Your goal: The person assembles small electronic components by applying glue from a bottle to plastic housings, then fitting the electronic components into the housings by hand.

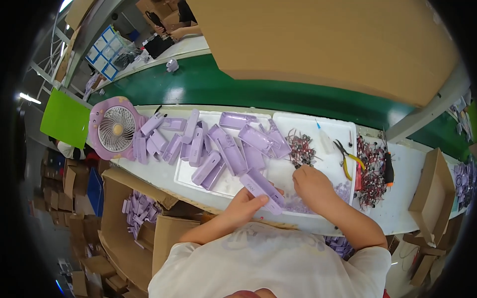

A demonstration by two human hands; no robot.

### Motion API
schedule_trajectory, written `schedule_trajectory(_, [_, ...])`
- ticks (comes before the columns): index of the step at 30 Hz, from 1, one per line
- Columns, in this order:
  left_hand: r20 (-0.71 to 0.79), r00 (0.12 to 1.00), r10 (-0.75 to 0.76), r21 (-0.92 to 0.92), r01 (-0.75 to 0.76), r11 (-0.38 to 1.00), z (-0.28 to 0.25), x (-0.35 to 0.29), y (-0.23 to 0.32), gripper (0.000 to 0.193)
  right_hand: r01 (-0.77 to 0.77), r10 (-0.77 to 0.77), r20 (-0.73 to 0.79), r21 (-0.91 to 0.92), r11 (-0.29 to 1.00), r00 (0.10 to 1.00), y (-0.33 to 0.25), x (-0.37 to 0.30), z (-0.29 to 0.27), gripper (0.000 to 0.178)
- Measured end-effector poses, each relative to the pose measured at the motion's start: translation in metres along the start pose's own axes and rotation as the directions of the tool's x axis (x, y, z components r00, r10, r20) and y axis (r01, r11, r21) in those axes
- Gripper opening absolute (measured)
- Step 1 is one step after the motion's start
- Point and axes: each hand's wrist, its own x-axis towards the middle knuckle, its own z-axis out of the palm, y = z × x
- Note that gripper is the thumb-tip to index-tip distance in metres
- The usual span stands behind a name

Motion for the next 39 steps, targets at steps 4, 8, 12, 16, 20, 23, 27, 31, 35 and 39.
schedule_trajectory(4, [0.036,0.999,0.002,0.020,-0.003,1.000,0.005,-0.004,0.006,0.040,-0.044,0.070,-0.094,0.248,0.968,0.993,-0.016,-0.007,-0.010,0.010])
schedule_trajectory(8, [0.231,0.967,0.102,-0.055,-0.091,0.994,-0.005,-0.009,0.005,0.049,0.010,0.079,-0.246,0.343,0.939,0.966,-0.029,-0.009,-0.014,0.008])
schedule_trajectory(12, [0.236,0.964,0.122,-0.144,-0.089,0.986,-0.017,-0.011,0.007,0.050,0.022,0.121,-0.341,0.387,0.922,0.932,-0.043,-0.015,-0.011,0.011])
schedule_trajectory(16, [0.180,0.983,0.022,-0.126,0.001,0.992,-0.015,-0.002,0.006,0.062,0.030,0.115,-0.347,0.385,0.922,0.931,-0.042,-0.017,-0.011,0.012])
schedule_trajectory(20, [0.288,0.958,-0.001,-0.298,0.091,0.950,-0.027,0.006,-0.002,0.049,0.088,0.084,-0.314,0.496,0.864,0.946,-0.047,-0.013,-0.013,0.014])
schedule_trajectory(23, [0.320,0.947,0.005,-0.441,0.144,0.886,-0.027,0.014,0.001,0.050,0.115,0.041,-0.302,0.479,0.871,0.952,-0.040,-0.011,-0.012,0.015])
schedule_trajectory(27, [0.295,0.955,-0.039,-0.609,0.220,0.762,-0.026,0.027,0.008,0.054,0.119,0.011,-0.311,0.397,0.910,0.950,-0.029,-0.005,-0.012,0.016])
schedule_trajectory(31, [0.127,0.989,0.071,-0.646,0.028,0.763,-0.038,0.041,0.017,0.056,-0.021,0.099,-0.284,0.265,0.964,0.954,-0.016,-0.001,-0.012,0.015])
schedule_trajectory(35, [0.128,0.986,0.108,-0.551,-0.020,0.834,-0.045,0.039,0.016,0.058,0.084,-0.097,0.060,0.195,0.977,0.993,-0.022,-0.007,0.001,0.020])
schedule_trajectory(39, [0.173,0.982,0.071,-0.559,0.039,0.828,-0.042,0.036,0.014,0.056,0.120,-0.131,0.070,0.144,0.982,0.989,-0.029,-0.002,0.033,0.011])
